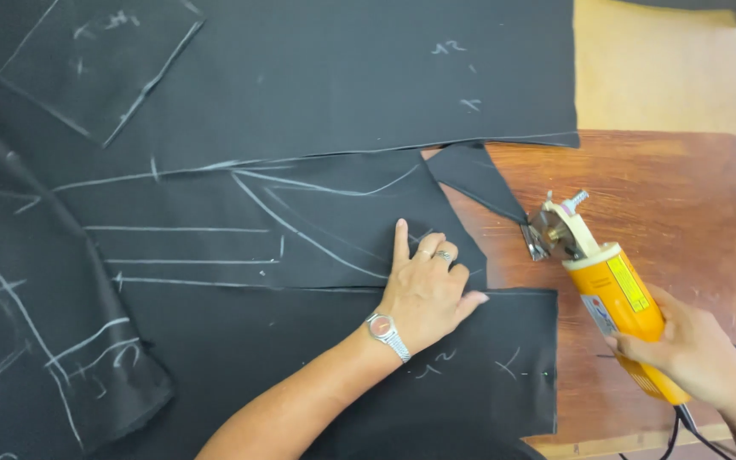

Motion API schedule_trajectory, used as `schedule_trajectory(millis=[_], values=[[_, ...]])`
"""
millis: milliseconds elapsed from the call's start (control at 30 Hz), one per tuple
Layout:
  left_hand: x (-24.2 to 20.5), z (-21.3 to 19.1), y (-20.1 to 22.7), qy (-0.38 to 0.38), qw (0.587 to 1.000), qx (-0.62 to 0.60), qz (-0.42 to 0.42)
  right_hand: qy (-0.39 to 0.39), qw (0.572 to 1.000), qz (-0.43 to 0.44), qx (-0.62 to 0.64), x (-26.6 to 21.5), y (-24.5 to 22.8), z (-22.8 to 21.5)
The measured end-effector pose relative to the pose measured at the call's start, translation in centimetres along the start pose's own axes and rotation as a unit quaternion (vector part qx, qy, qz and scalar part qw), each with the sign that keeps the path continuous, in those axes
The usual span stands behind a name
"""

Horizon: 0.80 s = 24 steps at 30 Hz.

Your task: The person uses a yellow electric rotary cutter to cut a large piece of black fabric laid out on a wooden table. They follow white chalk lines drawn on the fabric to cut out specific shapes, occasionally lifting and moving the cut pieces aside.

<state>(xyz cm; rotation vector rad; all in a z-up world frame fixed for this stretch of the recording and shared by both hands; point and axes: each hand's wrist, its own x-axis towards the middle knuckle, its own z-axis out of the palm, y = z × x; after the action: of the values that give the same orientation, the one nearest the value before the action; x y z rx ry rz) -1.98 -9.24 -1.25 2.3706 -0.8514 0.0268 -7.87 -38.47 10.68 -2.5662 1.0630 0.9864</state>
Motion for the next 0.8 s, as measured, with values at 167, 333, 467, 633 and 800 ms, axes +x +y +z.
schedule_trajectory(millis=[167, 333, 467, 633, 800], values=[[5.8, -0.1, -0.9, 0.148, 0.979, 0.099, 0.098, -0.012, 0.999, 0.016, 0.038, -1.4, 4.2, 1.0], [12.3, 7.0, -3.4, 0.126, 0.947, 0.256, 0.149, -0.053, 0.94, 0.044, 0.334, -2.9, 6.9, 2.0], [16.6, 8.1, -3.4, -0.047, 0.972, 0.219, 0.078, -0.059, 0.835, 0.066, 0.544, -3.0, 9.8, 3.1], [18.1, 4.9, -1.6, -0.043, 0.988, 0.15, 0.007, -0.053, 0.784, 0.077, 0.613, -3.4, 14.7, 5.5], [15.2, 6.0, -3.4, 0.006, 0.977, 0.202, 0.066, -0.048, 0.749, 0.113, 0.652, -5.5, 14.7, 6.6]])
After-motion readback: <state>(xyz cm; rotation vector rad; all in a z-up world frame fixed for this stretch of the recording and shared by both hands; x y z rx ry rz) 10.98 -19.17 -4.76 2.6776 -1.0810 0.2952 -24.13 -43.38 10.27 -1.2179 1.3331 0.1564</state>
